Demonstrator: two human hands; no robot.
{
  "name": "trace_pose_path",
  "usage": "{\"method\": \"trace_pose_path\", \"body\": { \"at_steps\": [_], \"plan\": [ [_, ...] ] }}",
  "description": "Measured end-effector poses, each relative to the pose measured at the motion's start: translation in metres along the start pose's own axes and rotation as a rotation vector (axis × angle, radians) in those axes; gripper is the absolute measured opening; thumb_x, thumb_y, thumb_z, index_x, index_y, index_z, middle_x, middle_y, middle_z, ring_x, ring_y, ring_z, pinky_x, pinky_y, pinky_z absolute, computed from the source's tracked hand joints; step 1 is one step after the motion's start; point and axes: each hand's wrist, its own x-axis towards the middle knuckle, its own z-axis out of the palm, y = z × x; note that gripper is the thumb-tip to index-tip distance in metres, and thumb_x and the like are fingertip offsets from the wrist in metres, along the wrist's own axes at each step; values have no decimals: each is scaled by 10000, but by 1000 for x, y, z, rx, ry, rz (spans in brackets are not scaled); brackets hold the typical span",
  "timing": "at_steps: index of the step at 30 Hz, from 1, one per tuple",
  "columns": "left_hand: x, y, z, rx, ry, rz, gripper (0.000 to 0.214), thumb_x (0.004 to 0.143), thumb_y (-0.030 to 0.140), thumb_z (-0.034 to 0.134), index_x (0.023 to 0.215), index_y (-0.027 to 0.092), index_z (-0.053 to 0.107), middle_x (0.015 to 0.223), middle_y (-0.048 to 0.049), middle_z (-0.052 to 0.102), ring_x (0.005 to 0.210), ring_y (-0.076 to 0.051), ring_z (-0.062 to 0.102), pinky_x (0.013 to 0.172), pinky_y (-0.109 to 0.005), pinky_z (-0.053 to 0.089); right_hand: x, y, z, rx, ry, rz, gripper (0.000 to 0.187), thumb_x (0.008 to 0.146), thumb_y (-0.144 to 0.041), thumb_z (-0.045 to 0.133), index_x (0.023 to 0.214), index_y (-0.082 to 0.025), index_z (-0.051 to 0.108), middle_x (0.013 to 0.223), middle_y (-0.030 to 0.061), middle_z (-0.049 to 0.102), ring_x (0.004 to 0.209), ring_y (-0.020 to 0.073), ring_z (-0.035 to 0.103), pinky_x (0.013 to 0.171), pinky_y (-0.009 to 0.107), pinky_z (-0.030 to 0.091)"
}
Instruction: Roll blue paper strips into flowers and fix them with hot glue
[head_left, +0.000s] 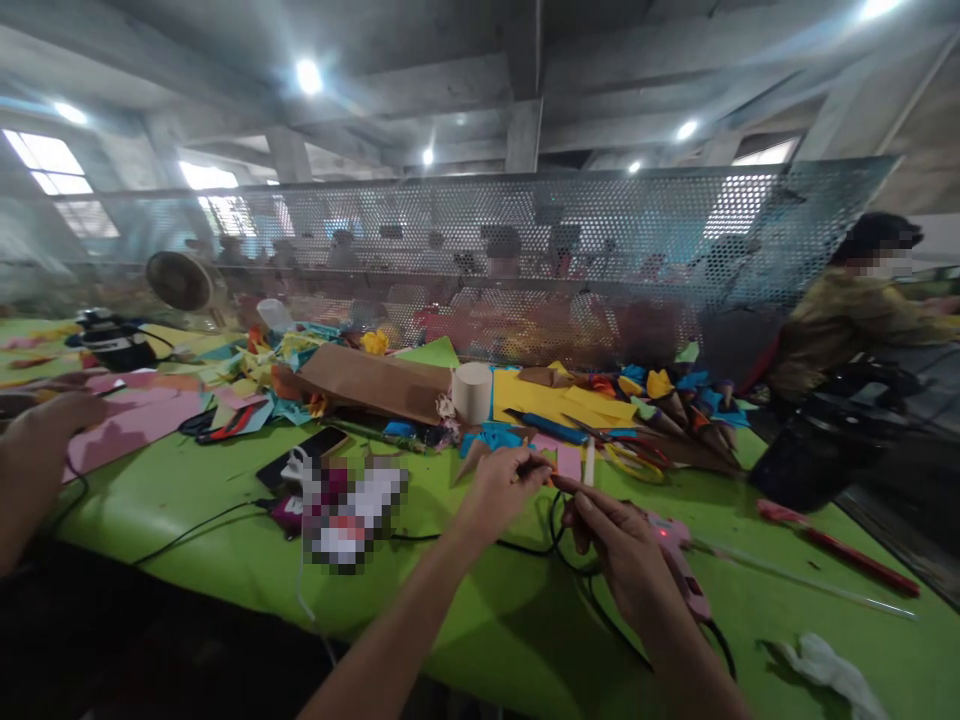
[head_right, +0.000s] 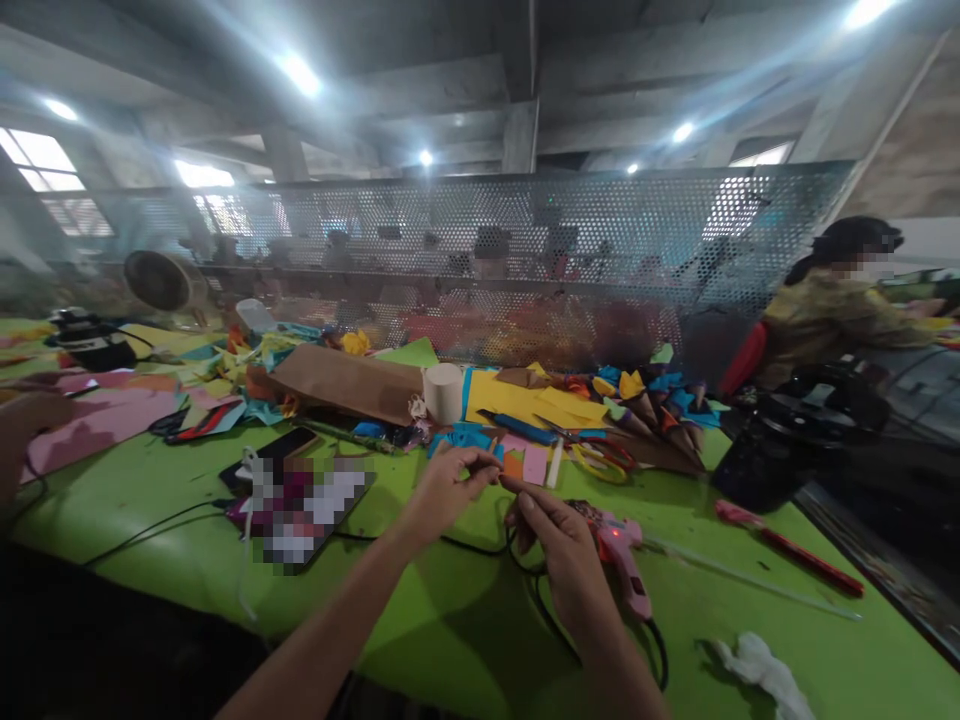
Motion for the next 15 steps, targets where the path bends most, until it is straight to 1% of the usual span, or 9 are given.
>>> {"method": "trace_pose_path", "body": {
  "at_steps": [4, 7, 11, 15],
  "plan": [
    [-6, -4, 1, 59, -2, 21, 185, 888, 334, 587, 854, 214, 723, 852, -52, 716, 855, -225, 597, 770, -314, 431, 0, 1, 0, 40, -19, 48, 421, 745, -447, 764, 1058, -166, 768, 668, 34, 628, 544, 100, 468, 484, 210, 362],
    [-11, -5, 1, 175, 16, 37, 187, 903, 317, 561, 863, 210, 709, 858, -56, 711, 862, -228, 600, 782, -327, 419, 0, 3, 0, 16, -25, 49, 433, 738, -464, 764, 1053, -167, 771, 675, 40, 628, 555, 115, 471, 485, 223, 373],
    [-16, -2, 1, 367, 5, 65, 150, 906, 262, 552, 875, 204, 687, 920, -65, 731, 908, -238, 611, 860, -369, 379, 1, 6, -2, -63, -21, 40, 465, 707, -485, 783, 1055, -176, 773, 678, 36, 624, 556, 126, 468, 489, 238, 374],
    [-17, -5, 3, 494, -13, 56, 145, 902, 239, 527, 882, 186, 662, 901, -82, 720, 894, -247, 609, 840, -382, 378, 3, 12, -6, -187, -74, 37, 521, 710, -516, 771, 1130, -209, 746, 732, 40, 656, 598, 142, 506, 548, 250, 424]
  ]
}}
